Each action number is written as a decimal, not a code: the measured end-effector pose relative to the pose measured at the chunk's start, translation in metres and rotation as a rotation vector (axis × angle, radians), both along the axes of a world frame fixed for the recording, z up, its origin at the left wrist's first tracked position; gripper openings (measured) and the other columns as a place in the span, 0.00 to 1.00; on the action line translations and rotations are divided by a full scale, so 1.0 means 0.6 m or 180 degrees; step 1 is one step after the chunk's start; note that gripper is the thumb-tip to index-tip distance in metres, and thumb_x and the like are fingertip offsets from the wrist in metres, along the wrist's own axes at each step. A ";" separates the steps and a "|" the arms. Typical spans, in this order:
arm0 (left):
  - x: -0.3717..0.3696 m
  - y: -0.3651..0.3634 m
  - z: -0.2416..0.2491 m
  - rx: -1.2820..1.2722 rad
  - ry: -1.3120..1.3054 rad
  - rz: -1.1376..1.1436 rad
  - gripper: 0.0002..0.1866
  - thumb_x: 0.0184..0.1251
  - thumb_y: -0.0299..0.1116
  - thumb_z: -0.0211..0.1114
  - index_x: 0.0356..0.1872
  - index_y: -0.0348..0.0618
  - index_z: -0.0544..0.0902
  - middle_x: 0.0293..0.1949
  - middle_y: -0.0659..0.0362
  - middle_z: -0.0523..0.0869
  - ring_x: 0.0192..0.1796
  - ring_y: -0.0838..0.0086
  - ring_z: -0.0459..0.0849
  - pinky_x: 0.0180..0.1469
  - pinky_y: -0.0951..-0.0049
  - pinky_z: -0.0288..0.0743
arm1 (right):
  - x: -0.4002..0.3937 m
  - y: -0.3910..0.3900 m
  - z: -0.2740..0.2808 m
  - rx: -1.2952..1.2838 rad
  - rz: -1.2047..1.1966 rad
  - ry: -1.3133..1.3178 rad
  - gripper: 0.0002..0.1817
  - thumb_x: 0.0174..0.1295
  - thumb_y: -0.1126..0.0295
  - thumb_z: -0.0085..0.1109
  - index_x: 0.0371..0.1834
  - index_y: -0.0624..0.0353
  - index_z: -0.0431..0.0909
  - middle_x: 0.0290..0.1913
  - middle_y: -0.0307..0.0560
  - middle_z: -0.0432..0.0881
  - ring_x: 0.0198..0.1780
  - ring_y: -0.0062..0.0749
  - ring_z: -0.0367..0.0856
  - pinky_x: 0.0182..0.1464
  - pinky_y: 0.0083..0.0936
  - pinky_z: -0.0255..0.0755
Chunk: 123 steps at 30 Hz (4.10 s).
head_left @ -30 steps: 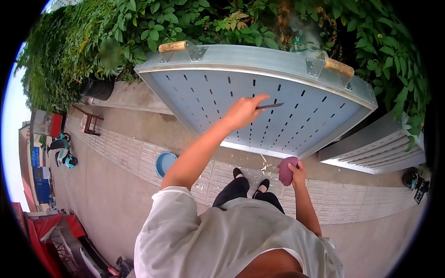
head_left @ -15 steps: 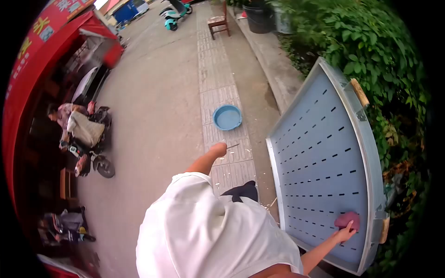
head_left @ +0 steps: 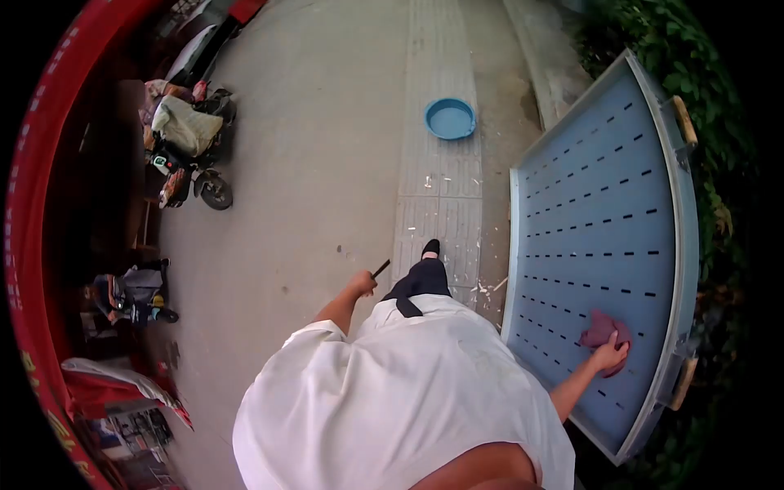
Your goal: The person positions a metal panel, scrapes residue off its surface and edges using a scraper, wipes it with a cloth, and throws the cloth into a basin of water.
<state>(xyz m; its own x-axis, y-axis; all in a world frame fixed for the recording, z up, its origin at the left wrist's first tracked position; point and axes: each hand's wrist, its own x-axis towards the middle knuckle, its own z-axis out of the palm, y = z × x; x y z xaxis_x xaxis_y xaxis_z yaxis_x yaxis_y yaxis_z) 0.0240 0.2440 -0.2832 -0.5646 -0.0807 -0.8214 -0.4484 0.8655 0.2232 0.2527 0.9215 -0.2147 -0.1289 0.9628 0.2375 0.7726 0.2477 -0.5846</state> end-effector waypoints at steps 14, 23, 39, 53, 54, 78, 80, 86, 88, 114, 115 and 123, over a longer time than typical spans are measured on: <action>-0.354 0.289 -0.031 0.1121 -0.0013 -0.2043 0.13 0.64 0.38 0.60 0.32 0.38 0.82 0.20 0.55 0.84 0.22 0.69 0.83 0.29 0.66 0.75 | 0.086 -0.295 -0.011 -0.1795 -0.0922 0.2152 0.11 0.62 0.75 0.62 0.46 0.64 0.79 0.44 0.42 0.82 0.46 0.25 0.77 0.52 0.24 0.70; -0.396 0.135 -0.116 0.0421 -0.0808 -0.2956 0.14 0.61 0.38 0.57 0.30 0.35 0.83 0.22 0.49 0.84 0.28 0.59 0.86 0.38 0.60 0.78 | -0.033 -0.575 -0.074 -0.2871 -0.1392 0.2465 0.15 0.62 0.79 0.60 0.52 0.66 0.77 0.50 0.45 0.81 0.52 0.29 0.78 0.59 0.26 0.68; -0.272 0.154 0.061 0.0989 -0.2040 -0.3358 0.15 0.54 0.36 0.70 0.42 0.41 0.82 0.29 0.55 0.84 0.36 0.66 0.84 0.41 0.67 0.76 | -0.083 -0.547 -0.091 -0.3225 -0.1038 0.3205 0.14 0.62 0.80 0.58 0.52 0.64 0.76 0.49 0.42 0.80 0.51 0.26 0.77 0.58 0.24 0.68; -0.294 0.078 -0.028 0.1144 -0.1127 -0.4538 0.09 0.66 0.35 0.55 0.33 0.42 0.80 0.33 0.47 0.82 0.38 0.56 0.83 0.43 0.58 0.76 | -0.097 -0.478 -0.172 -0.2940 -0.1312 0.2904 0.15 0.59 0.78 0.62 0.50 0.64 0.78 0.45 0.41 0.81 0.47 0.24 0.77 0.53 0.22 0.69; -0.316 0.080 -0.024 0.0877 -0.1458 -0.4135 0.08 0.66 0.34 0.56 0.34 0.42 0.80 0.32 0.50 0.82 0.37 0.60 0.81 0.43 0.60 0.75 | -0.105 -0.480 -0.172 -0.2878 -0.1400 0.2872 0.14 0.59 0.79 0.62 0.49 0.64 0.78 0.44 0.41 0.82 0.46 0.24 0.77 0.52 0.21 0.69; -0.352 0.635 -0.542 0.2330 -0.1848 -0.1266 0.28 0.68 0.44 0.63 0.62 0.37 0.72 0.34 0.57 0.84 0.20 0.84 0.69 0.23 0.81 0.64 | -0.347 -0.400 -0.646 -0.3646 -0.0156 0.3925 0.18 0.56 0.80 0.60 0.52 0.63 0.76 0.48 0.43 0.80 0.51 0.26 0.76 0.57 0.25 0.68; -0.342 0.668 -0.587 0.2407 -0.2062 -0.1640 0.30 0.67 0.46 0.63 0.64 0.37 0.70 0.32 0.59 0.83 0.20 0.84 0.69 0.24 0.82 0.64 | -0.359 -0.409 -0.686 -0.3943 -0.0051 0.4196 0.19 0.56 0.80 0.59 0.53 0.63 0.76 0.49 0.43 0.80 0.52 0.27 0.76 0.58 0.26 0.68; -0.344 0.776 -0.695 0.2995 -0.2270 -0.2126 0.19 0.61 0.38 0.70 0.47 0.37 0.79 0.24 0.66 0.77 0.19 0.84 0.68 0.21 0.82 0.61 | -0.362 -0.315 -0.778 -0.3469 0.0766 0.4084 0.16 0.60 0.78 0.57 0.52 0.61 0.72 0.51 0.43 0.76 0.54 0.28 0.74 0.60 0.29 0.67; -0.335 0.814 -0.702 0.3481 -0.2059 -0.2135 0.15 0.61 0.37 0.70 0.43 0.38 0.80 0.24 0.66 0.77 0.18 0.85 0.68 0.21 0.82 0.61 | -0.359 -0.279 -0.792 -0.2708 0.0739 0.4005 0.15 0.62 0.77 0.56 0.53 0.62 0.72 0.53 0.43 0.75 0.55 0.29 0.73 0.60 0.29 0.67; -0.338 0.986 -0.551 0.5116 -0.0519 -0.1725 0.10 0.70 0.32 0.56 0.46 0.39 0.78 0.35 0.57 0.84 0.19 0.85 0.67 0.24 0.80 0.64 | -0.418 -0.039 -0.405 0.3999 0.0055 -0.1671 0.26 0.37 0.71 0.74 0.45 0.38 0.82 0.53 0.38 0.73 0.50 0.38 0.71 0.45 0.33 0.67; -0.341 0.994 -0.560 0.5160 -0.0491 -0.1749 0.09 0.69 0.32 0.56 0.45 0.39 0.78 0.34 0.57 0.84 0.19 0.85 0.67 0.24 0.81 0.63 | -0.419 -0.041 -0.429 0.3952 -0.0058 -0.1708 0.27 0.36 0.71 0.74 0.44 0.37 0.82 0.52 0.37 0.74 0.49 0.37 0.71 0.43 0.33 0.66; -0.362 1.004 -0.587 0.5135 -0.0471 -0.1820 0.07 0.69 0.32 0.57 0.39 0.40 0.79 0.30 0.59 0.85 0.18 0.85 0.67 0.22 0.81 0.63 | -0.353 -0.162 -0.534 0.1704 0.0427 -0.1861 0.24 0.38 0.71 0.74 0.45 0.45 0.83 0.50 0.42 0.74 0.48 0.41 0.74 0.45 0.33 0.72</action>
<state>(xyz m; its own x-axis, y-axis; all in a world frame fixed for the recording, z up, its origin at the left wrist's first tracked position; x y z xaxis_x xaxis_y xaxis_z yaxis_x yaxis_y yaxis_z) -0.1933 0.8462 -0.6351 -0.1428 0.9854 0.0928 -0.2820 -0.1304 0.9505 0.0406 0.8242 -0.5350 -0.4816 0.7048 0.5209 0.8607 0.4923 0.1297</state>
